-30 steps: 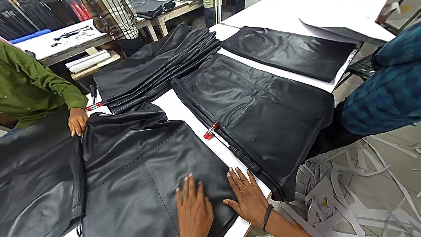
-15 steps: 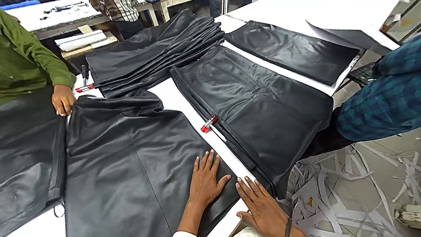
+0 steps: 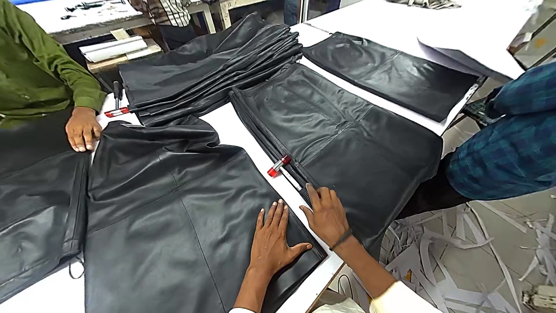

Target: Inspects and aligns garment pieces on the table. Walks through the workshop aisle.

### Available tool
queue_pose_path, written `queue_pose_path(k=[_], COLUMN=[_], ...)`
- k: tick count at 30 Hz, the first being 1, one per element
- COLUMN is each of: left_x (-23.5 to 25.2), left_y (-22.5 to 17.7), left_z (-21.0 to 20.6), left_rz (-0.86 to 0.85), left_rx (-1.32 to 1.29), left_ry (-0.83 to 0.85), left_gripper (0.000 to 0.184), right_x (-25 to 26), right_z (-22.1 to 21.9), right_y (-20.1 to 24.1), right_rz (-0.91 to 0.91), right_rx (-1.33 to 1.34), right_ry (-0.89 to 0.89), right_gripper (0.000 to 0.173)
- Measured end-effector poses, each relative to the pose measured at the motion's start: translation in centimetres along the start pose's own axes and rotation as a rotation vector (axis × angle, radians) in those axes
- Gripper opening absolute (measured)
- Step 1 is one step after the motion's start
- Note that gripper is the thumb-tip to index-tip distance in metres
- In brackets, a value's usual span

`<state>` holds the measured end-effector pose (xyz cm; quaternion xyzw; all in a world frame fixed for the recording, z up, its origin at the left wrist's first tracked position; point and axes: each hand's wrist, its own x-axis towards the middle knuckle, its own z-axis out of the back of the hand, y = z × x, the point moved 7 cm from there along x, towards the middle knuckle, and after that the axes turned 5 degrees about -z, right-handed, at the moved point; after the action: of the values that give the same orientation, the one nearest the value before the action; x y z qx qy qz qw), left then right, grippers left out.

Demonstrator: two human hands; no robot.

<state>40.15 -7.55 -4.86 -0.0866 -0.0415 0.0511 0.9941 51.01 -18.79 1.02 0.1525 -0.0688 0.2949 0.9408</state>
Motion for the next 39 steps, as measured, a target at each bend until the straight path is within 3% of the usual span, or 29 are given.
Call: queue_pose_path(k=[1, 4, 7, 12, 16, 22, 25, 30, 34, 37, 39], left_x=[0.0, 0.1, 0.1, 0.0, -0.1, 0.0, 0.1, 0.2, 0.2, 0.4, 0.3], left_y=[0.0, 0.1, 0.1, 0.0, 0.0, 0.1, 0.1, 0.0, -0.2, 0.0, 0.0], left_z=[0.0, -0.1, 0.0, 0.2, 0.1, 0.1, 0.1, 0.3, 0.2, 0.3, 0.2], left_rz=[0.004, 0.015, 0.021, 0.013, 0.003, 0.0, 0.005, 0.016, 0.013, 0.024, 0.021], left_rx=[0.003, -0.001, -0.033, -0.06, -0.052, -0.037, -0.03, -0.063, -0.065, -0.068, -0.07], left_ry=[0.012, 0.04, 0.06, 0.058, 0.053, 0.049, 0.069, 0.123, 0.166, 0.188, 0.187], left_gripper=[0.125, 0.125, 0.126, 0.131, 0.138, 0.14, 0.141, 0.147, 0.151, 0.152, 0.152], right_x=[1.0, 2.3, 0.8, -7.7, -12.9, -15.8, -16.3, -16.8, -17.9, -18.4, -19.3], right_z=[-1.0, -1.5, 1.1, 4.5, 4.2, 7.1, 4.6, 6.6, 4.4, 6.3, 6.1], right_y=[0.0, -0.1, -1.7, -4.1, -5.4, -3.1, -3.6, -3.4, -4.6, -4.4, -4.5], right_rz=[-0.021, -0.034, -0.044, -0.069, -0.162, -0.004, -0.034, -0.011, -0.05, -0.042, -0.042], right_rx=[-0.032, 0.012, 0.381, 0.818, 0.677, 0.377, 0.158, 0.249, 0.181, 0.282, 0.244], right_ry=[0.048, 0.119, 0.158, 0.256, 0.266, 0.06, 0.215, 0.069, 0.231, 0.177, 0.238], right_gripper=[0.057, 0.039, 0.035, 0.061, 0.058, 0.051, 0.047, 0.048, 0.048, 0.048, 0.047])
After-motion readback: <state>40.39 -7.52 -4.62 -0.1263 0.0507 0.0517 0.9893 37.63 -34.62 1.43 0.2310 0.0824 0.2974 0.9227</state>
